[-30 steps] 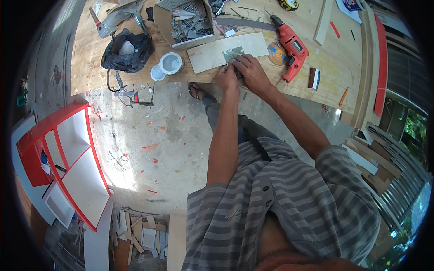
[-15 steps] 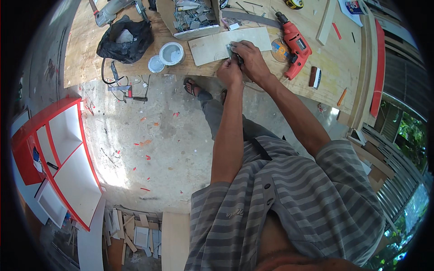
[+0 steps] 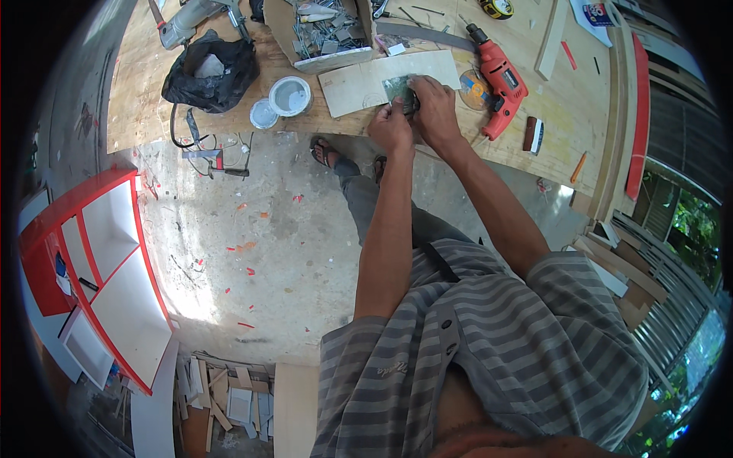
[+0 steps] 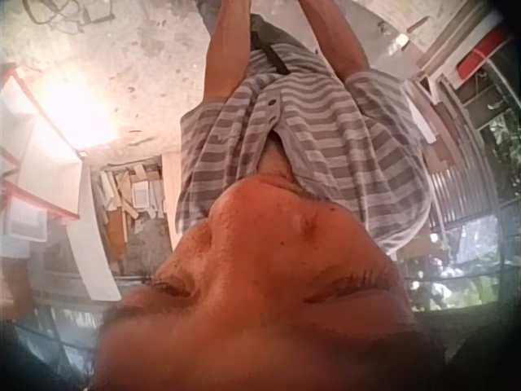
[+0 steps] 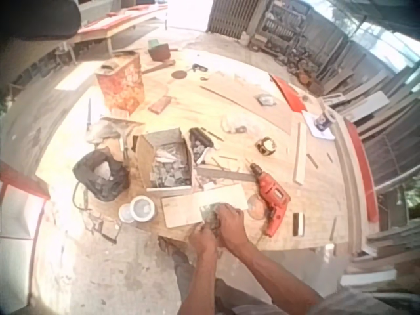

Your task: Mounting drawer slides to a cabinet and preparing components.

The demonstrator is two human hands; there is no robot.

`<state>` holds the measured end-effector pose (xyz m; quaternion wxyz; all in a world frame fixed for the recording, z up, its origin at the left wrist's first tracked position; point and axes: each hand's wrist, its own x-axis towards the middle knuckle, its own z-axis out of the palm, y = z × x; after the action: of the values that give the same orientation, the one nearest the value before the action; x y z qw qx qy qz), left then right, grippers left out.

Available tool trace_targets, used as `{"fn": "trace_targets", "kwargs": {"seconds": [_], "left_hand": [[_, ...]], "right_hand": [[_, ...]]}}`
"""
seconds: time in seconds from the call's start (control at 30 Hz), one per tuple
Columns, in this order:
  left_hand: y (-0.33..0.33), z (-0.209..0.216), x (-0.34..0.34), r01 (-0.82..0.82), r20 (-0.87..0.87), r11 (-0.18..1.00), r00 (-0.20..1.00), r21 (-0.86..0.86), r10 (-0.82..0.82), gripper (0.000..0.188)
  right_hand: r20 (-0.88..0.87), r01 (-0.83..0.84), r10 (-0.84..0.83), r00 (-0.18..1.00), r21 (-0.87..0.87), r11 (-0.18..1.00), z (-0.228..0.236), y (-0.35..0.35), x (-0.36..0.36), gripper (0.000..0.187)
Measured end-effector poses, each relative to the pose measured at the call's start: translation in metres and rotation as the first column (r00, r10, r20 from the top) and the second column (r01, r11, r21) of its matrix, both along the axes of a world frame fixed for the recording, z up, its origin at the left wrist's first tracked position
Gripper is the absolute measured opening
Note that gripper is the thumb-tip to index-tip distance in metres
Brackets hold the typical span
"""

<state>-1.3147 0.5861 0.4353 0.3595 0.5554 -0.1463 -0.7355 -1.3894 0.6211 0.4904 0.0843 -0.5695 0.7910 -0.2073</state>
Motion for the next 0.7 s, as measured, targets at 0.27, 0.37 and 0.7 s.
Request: {"fn": "trace_targets", "kwargs": {"seconds": [0.27,0.37,0.7], "left_hand": [[-0.004,0.015,0.001,0.013,0.006,1.000,1.000,-0.004,-0.013,0.020],[-0.005,0.005,0.005,0.023,0.017,0.999,1.000,-0.027,-0.022,0.020],[-0.005,0.004,0.006,0.033,0.040,0.999,0.999,-0.040,-0.031,0.022]], "right_hand": [[0.026,0.027,-0.031,0.999,0.124,0.992,0.003,0.004,-0.006,0.041],[-0.148,-0.096,0.100,0.984,0.037,0.995,-0.008,0.020,0.006,0.044],[0.064,-0.262,0.261,0.963,0.009,0.965,0.000,0.006,-0.009,0.040]]}}
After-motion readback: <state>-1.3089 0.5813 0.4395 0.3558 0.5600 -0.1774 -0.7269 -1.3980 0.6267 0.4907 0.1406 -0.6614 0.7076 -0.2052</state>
